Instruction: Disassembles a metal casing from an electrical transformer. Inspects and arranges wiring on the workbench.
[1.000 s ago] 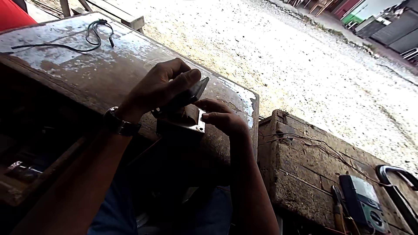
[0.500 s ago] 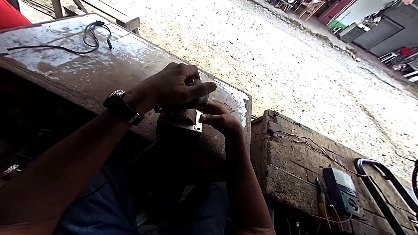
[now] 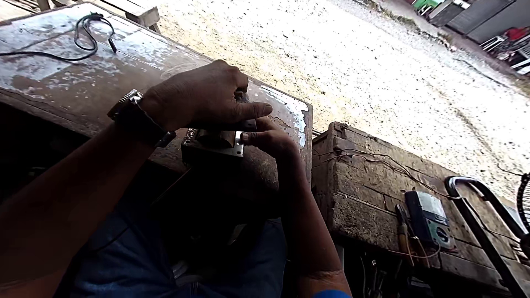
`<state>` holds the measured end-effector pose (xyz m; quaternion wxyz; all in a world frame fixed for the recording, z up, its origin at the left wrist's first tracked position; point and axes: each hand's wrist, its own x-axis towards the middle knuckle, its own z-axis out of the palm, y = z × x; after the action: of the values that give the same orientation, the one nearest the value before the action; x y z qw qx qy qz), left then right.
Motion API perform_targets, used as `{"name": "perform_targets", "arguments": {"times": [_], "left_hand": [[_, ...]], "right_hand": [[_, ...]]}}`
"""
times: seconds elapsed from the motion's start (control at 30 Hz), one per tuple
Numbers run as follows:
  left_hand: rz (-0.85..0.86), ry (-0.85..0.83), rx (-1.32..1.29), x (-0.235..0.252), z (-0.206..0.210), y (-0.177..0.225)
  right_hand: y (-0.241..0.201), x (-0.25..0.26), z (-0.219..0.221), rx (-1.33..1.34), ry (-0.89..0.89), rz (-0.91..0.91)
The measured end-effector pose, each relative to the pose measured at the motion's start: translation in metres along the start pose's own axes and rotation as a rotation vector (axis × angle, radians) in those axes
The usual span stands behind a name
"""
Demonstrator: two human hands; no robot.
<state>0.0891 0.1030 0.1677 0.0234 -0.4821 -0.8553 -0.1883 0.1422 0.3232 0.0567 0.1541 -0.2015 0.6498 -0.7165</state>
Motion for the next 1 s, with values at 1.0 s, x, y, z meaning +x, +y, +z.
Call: {"name": "perform_targets", "arguments": {"times": [1.0], "left_hand": [[-0.295,0.557,-0.760,-0.104,0.131,-0.039]], "right_hand": [[0.009,0.011,-0.004,-0.106,0.134,-0.005]]}}
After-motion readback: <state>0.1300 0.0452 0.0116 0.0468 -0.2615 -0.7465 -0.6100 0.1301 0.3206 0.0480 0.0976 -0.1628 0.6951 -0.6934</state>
